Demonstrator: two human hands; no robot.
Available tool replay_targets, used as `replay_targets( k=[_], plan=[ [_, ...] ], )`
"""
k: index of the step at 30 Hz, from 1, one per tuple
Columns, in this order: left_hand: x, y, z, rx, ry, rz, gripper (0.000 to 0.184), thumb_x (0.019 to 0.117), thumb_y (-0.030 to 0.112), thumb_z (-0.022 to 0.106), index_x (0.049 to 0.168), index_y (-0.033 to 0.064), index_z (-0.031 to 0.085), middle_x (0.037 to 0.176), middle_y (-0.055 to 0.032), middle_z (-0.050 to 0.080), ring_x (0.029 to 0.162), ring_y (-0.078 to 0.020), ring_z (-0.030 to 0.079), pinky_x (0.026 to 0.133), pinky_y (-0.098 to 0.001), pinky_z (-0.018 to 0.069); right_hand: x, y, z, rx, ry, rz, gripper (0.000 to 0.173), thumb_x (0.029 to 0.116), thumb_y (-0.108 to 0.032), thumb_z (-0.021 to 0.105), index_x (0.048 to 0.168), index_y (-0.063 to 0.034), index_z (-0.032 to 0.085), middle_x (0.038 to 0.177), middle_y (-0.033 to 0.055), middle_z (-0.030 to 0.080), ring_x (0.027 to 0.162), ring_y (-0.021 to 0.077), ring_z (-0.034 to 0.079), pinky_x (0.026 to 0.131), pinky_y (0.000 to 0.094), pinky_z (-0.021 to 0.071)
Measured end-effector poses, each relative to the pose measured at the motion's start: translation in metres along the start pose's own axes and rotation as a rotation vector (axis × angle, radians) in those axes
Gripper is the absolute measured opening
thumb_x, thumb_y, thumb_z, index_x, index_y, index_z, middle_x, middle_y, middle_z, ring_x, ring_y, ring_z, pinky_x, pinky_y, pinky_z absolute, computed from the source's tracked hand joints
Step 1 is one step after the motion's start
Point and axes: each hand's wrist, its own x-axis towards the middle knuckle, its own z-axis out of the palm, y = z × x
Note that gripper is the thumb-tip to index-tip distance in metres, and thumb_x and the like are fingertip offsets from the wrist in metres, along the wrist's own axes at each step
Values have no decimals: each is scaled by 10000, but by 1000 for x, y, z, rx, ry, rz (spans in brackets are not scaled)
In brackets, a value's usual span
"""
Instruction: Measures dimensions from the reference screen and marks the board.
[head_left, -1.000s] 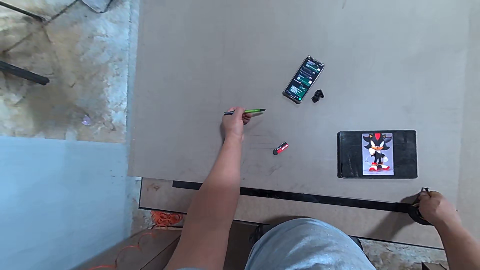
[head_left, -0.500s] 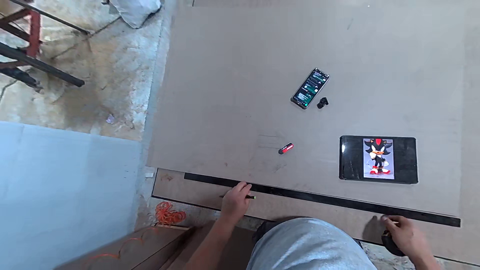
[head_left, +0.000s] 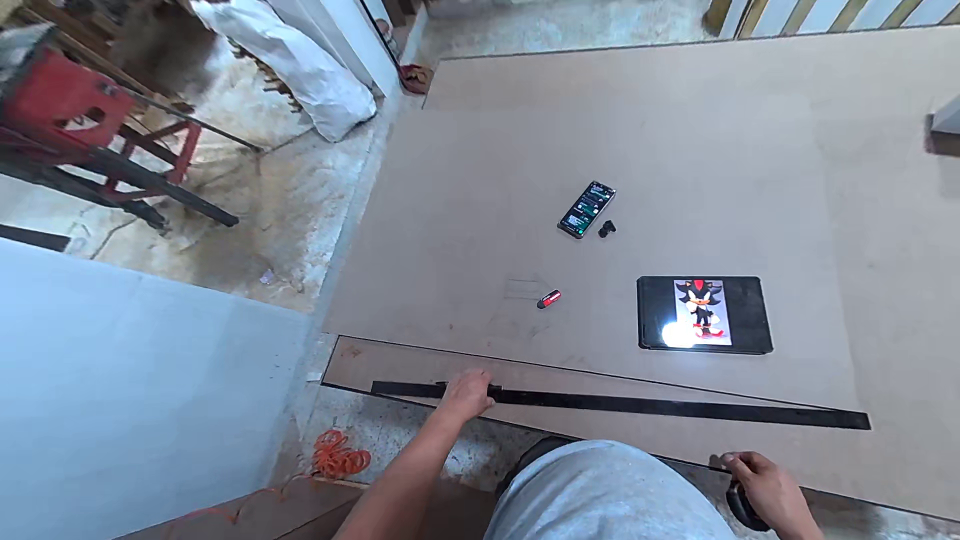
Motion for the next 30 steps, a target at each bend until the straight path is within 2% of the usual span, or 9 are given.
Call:
replay_targets(
  k=[4, 9, 12, 14, 19, 22, 25, 27, 30],
  plan=[
    [-3, 6, -1, 173, -82, 73, 506, 895, 409, 754, 1280, 91, 675, 1362, -99, 623, 1311, -301, 558, 1100, -516, 465, -2, 30, -4, 3, 10, 5, 319, 1012, -437, 596, 1070, -160, 741, 905, 72, 732, 851, 254, 697, 801, 564, 539],
    [-15, 11, 7, 197, -72, 146, 276, 995, 288, 618, 1199, 122, 702, 1204, -86, 707, 1224, -280, 620, 1072, -485, 478, -5, 57, -10, 11, 17, 18, 328, 1014, -444, 590, 1058, -154, 737, 897, 75, 728, 849, 263, 694, 798, 576, 535],
    [-38, 26, 12, 139, -57, 272, 251, 1009, 261, 593, 1179, 144, 735, 1207, -57, 719, 1232, -258, 615, 1097, -466, 460, -15, 66, -18, 11, 7, 36, 343, 1019, -445, 575, 1045, -142, 734, 885, 80, 723, 840, 267, 692, 796, 577, 533],
    [-69, 47, 13, -29, 7, 350, 282, 1027, 294, 564, 1136, 109, 747, 1163, -76, 722, 1203, -260, 623, 1084, -465, 467, -19, 73, -23, 29, -1, 33, 332, 1021, -433, 578, 1047, -141, 733, 871, 75, 720, 826, 265, 692, 782, 573, 539],
    [-136, 75, 31, -437, 434, 492, 442, 1029, 477, 523, 887, 118, 738, 837, -36, 704, 881, -176, 682, 816, -403, 578, -24, 79, -27, 42, -21, 65, 341, 1020, -440, 585, 1069, -136, 732, 919, 83, 725, 866, 265, 698, 828, 557, 550],
    [-151, 70, 31, -666, 588, 345, 367, 991, 415, 605, 911, 87, 751, 862, -31, 720, 823, -110, 684, 761, -353, 594, -25, 50, -34, 37, -28, 38, 354, 1040, -431, 548, 1134, -138, 723, 961, 71, 731, 889, 239, 706, 856, 518, 565],
    [-157, 52, 25, -829, 694, 167, 337, 987, 312, 658, 1098, -3, 705, 895, -83, 725, 757, -91, 676, 716, -336, 590, -21, 1, -34, 38, -41, -39, 353, 1046, -434, 533, 1149, -152, 718, 960, 57, 730, 884, 214, 707, 851, 499, 574],
    [-153, 32, 24, -846, 800, 141, 462, 938, 345, 737, 1189, -36, 670, 979, -129, 726, 823, -95, 690, 769, -318, 600, -14, -43, -26, 34, -44, -105, 327, 1048, -419, 539, 1142, -159, 715, 945, 54, 725, 872, 211, 706, 836, 498, 577],
    [-137, 0, 22, -767, 908, 76, 551, 902, 366, 783, 1252, -43, 668, 1031, -199, 722, 885, -181, 703, 831, -380, 588, 1, -114, 1, -7, -45, -214, 285, 1052, -382, 554, 1138, -161, 710, 924, 53, 727, 852, 214, 713, 810, 503, 588]
  ],
)
